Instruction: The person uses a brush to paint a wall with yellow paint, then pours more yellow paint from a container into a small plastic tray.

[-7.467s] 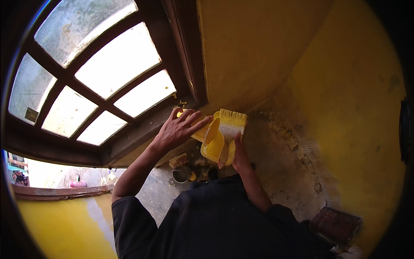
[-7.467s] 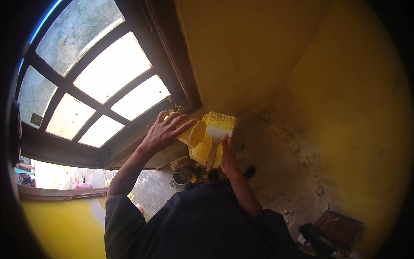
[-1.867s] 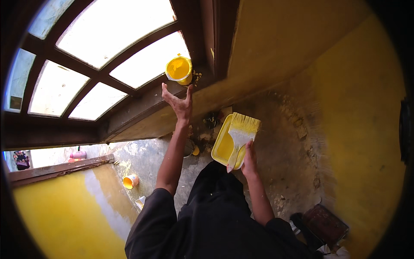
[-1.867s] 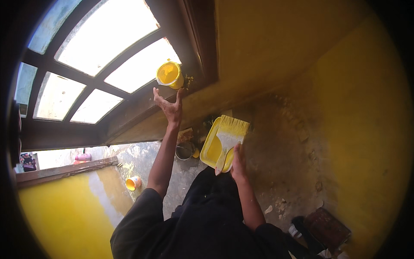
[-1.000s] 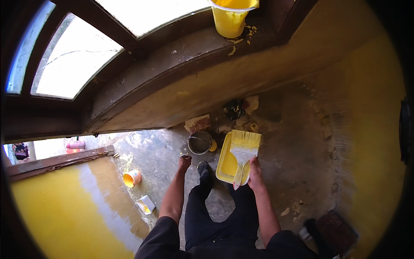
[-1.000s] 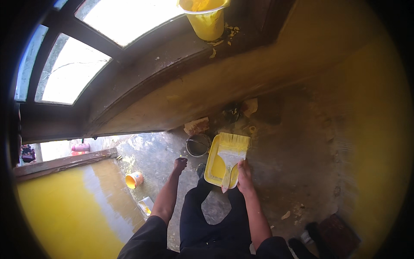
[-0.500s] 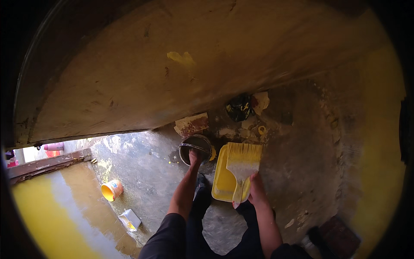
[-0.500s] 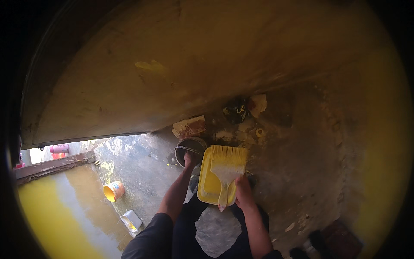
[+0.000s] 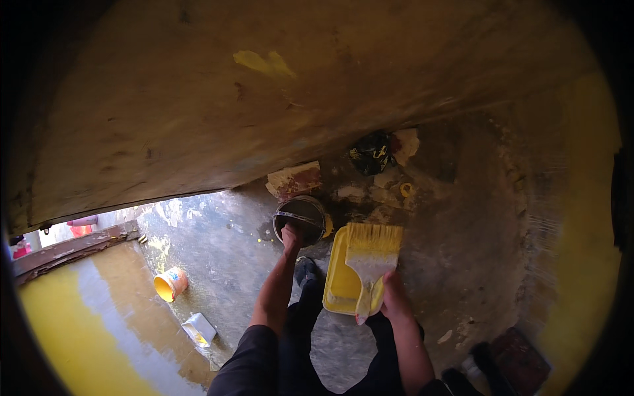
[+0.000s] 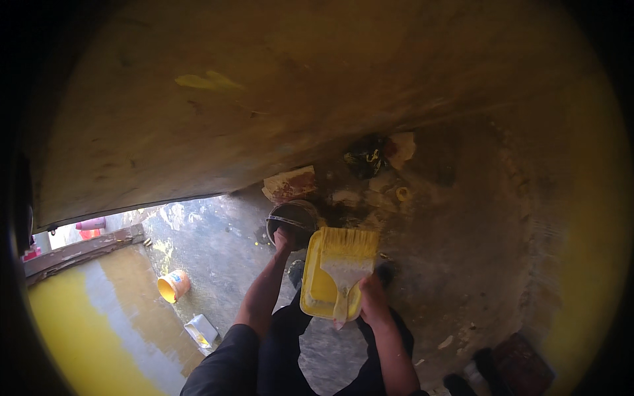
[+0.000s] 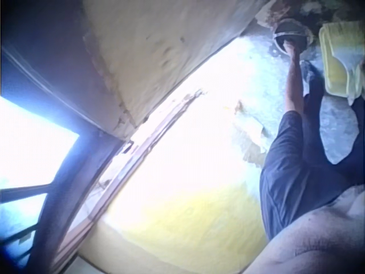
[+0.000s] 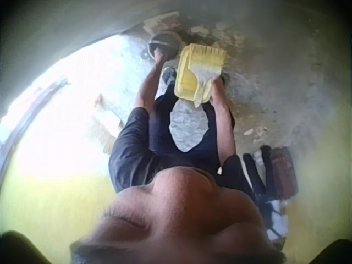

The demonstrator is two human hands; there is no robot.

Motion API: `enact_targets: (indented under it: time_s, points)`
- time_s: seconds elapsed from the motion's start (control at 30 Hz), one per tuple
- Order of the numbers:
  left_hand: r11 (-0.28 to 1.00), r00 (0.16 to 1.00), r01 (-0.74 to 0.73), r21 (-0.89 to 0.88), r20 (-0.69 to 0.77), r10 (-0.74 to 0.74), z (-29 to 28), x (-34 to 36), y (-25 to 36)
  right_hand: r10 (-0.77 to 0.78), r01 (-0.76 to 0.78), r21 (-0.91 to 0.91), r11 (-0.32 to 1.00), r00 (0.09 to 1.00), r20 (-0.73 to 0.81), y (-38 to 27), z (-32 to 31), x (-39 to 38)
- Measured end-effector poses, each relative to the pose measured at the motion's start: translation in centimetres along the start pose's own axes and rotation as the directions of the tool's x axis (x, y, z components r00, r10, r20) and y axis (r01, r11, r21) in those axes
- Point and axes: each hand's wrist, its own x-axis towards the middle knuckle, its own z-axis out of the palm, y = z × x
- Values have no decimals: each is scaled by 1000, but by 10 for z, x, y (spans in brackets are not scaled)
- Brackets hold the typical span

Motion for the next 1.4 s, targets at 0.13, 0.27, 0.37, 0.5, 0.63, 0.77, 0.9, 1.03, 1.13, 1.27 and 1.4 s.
enact_targets:
  time_s: [0.13,0.27,0.37,0.5,0.63,0.77,0.9,1.03,1.13,1.27,1.4]
  points:
    - [986,998,-55,154,36,50,10,-3,-71,-39,38,-39,999,999,-18,0,15,-5]
    - [967,986,-123,224,135,94,46,-21,-20,-55,46,-81,996,992,-112,-7,-1,-1]
    - [997,995,14,77,97,-21,26,-8,1,-78,66,-97,993,989,-128,-17,2,0]
    - [993,993,114,-19,-40,-115,12,14,-20,-83,74,-112,991,994,-76,-22,7,2]
    - [999,998,-3,-40,-57,1,19,21,-53,-72,68,-110,992,997,-35,-27,11,7]
    - [979,976,202,-31,-71,-204,23,12,-16,-83,77,-119,990,996,-45,-32,10,10]
    - [961,962,270,66,-55,-266,-1,-2,29,-96,88,-142,986,994,-47,-40,15,8]
    - [991,988,51,120,-150,-33,-28,-30,54,-117,116,-125,985,993,-3,-49,25,2]
    - [974,933,-228,5,-283,220,-51,-55,64,-85,80,-92,993,995,-50,-58,35,-9]
    - [960,934,-280,13,-226,276,-77,-79,76,-91,87,-95,992,995,-33,-76,49,-21]
    - [961,942,-275,-11,-206,267,-95,-92,66,-125,128,-104,986,992,35,-83,61,-24]
